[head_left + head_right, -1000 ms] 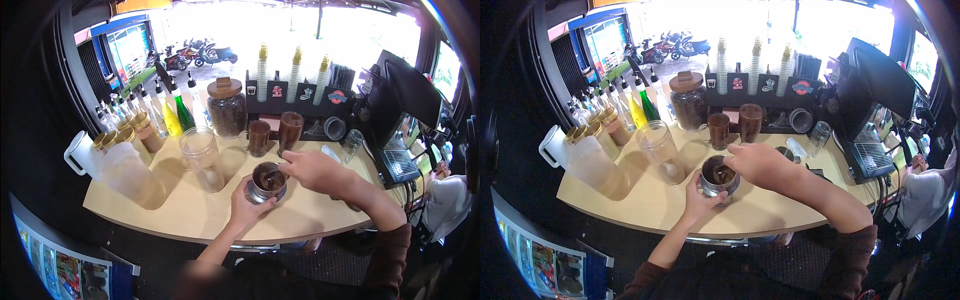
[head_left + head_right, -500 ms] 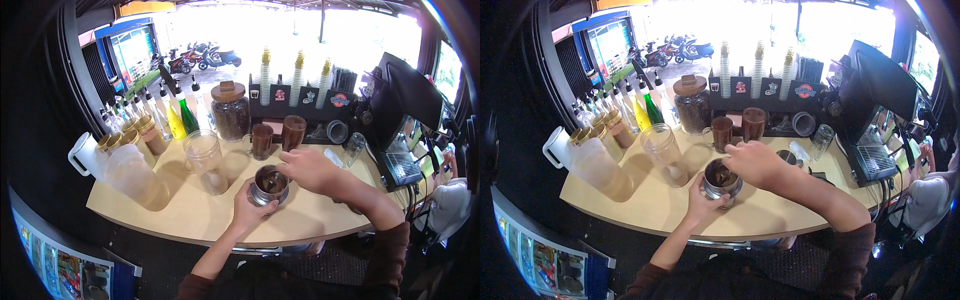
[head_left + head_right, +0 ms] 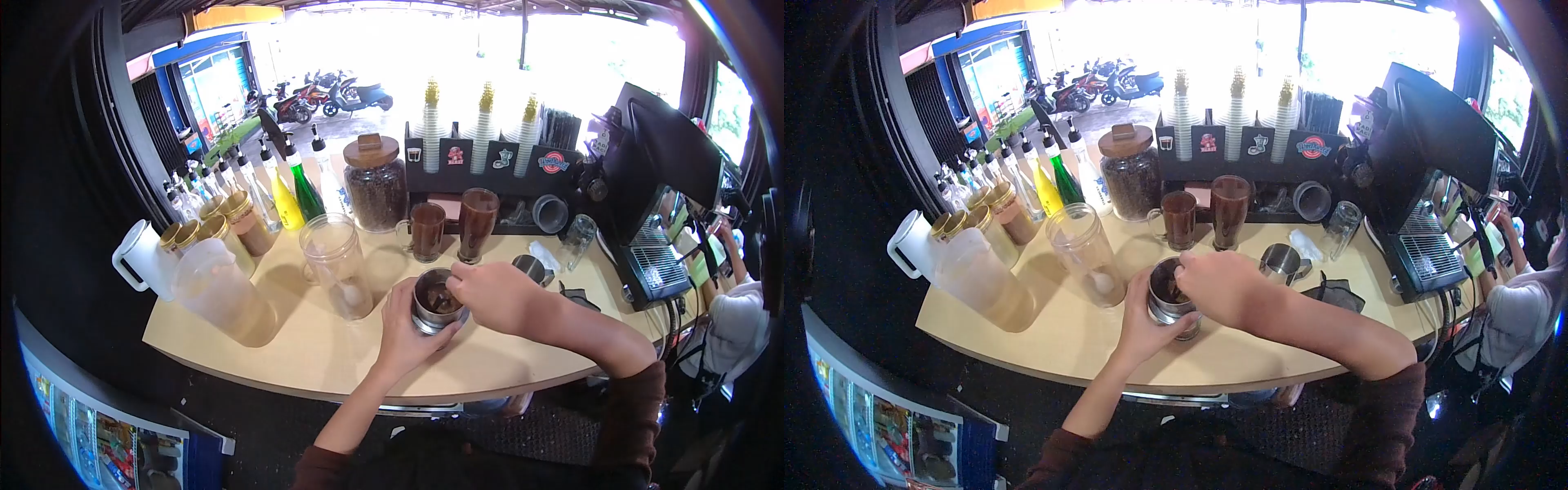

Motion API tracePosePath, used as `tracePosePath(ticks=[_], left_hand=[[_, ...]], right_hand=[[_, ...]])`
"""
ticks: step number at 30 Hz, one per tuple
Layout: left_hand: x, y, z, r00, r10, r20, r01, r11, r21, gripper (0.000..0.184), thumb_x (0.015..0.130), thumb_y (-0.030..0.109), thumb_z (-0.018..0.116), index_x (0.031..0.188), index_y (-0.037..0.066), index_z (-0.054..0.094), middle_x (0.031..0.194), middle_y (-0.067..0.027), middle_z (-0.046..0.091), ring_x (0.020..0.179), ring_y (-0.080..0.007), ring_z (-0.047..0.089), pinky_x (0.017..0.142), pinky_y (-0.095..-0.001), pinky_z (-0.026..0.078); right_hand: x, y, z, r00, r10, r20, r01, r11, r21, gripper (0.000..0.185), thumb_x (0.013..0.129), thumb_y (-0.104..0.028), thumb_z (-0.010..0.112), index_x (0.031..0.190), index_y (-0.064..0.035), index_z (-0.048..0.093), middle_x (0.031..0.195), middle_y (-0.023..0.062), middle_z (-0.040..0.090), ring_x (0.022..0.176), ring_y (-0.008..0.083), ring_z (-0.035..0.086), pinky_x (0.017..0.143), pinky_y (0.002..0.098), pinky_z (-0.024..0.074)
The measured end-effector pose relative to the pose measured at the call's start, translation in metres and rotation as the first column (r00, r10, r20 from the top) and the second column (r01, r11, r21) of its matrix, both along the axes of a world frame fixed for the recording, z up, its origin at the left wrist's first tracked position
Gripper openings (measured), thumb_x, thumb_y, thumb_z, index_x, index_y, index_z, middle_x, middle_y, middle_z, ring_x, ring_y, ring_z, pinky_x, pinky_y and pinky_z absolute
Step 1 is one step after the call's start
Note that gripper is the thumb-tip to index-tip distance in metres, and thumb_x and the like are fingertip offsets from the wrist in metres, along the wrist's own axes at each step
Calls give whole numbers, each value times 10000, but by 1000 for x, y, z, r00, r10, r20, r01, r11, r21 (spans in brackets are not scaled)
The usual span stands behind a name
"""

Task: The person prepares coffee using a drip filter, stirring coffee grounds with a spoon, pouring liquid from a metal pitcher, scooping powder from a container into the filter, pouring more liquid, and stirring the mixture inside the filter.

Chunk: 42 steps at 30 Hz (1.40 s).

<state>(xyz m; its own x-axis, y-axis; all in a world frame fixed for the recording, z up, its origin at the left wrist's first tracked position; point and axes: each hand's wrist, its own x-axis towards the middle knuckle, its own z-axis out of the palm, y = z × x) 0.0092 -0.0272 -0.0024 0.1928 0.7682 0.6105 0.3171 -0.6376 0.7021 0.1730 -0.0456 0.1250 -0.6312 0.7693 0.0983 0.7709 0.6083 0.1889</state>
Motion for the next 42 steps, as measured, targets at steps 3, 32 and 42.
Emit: tracePosePath(ticks=[3, 32, 42], left_hand=[[4, 4, 1, 998, -4, 63, 7, 999, -42, 703, 589, 307, 857, 1153, 35, 539, 1139, -130, 538, 1062, -331, 527, 902, -455, 403], [10, -8, 2, 984, 163, -72, -164, 986, -20, 732, 616, 371, 845, 1121, 19, 448, 1018, -136, 501, 977, -305, 479, 854, -429, 354], [9, -6, 2, 984, 164, -66, -166, 986, -29, 715, 612, 357, 849, 1106, 20, 457, 1011, -128, 506, 966, -301, 489, 840, -426, 358]], right_hand=[[-2, -4, 4, 999, 23, -25, -25, 995, -100, 156, 773, -113, 617, 860, 14, 641, 912, 137, 604, 800, 295, 673, 666, 390, 557], [-2, -2, -16, 974, -43, -221, 44, 999, 2, 141, 774, -80, 586, 850, 36, 612, 848, 180, 602, 792, 344, 649, 671, 427, 534], [1, -1, -7, 975, -46, -218, 30, 996, -79, 135, 790, -89, 576, 866, 18, 612, 846, 172, 601, 792, 331, 654, 676, 421, 532]])
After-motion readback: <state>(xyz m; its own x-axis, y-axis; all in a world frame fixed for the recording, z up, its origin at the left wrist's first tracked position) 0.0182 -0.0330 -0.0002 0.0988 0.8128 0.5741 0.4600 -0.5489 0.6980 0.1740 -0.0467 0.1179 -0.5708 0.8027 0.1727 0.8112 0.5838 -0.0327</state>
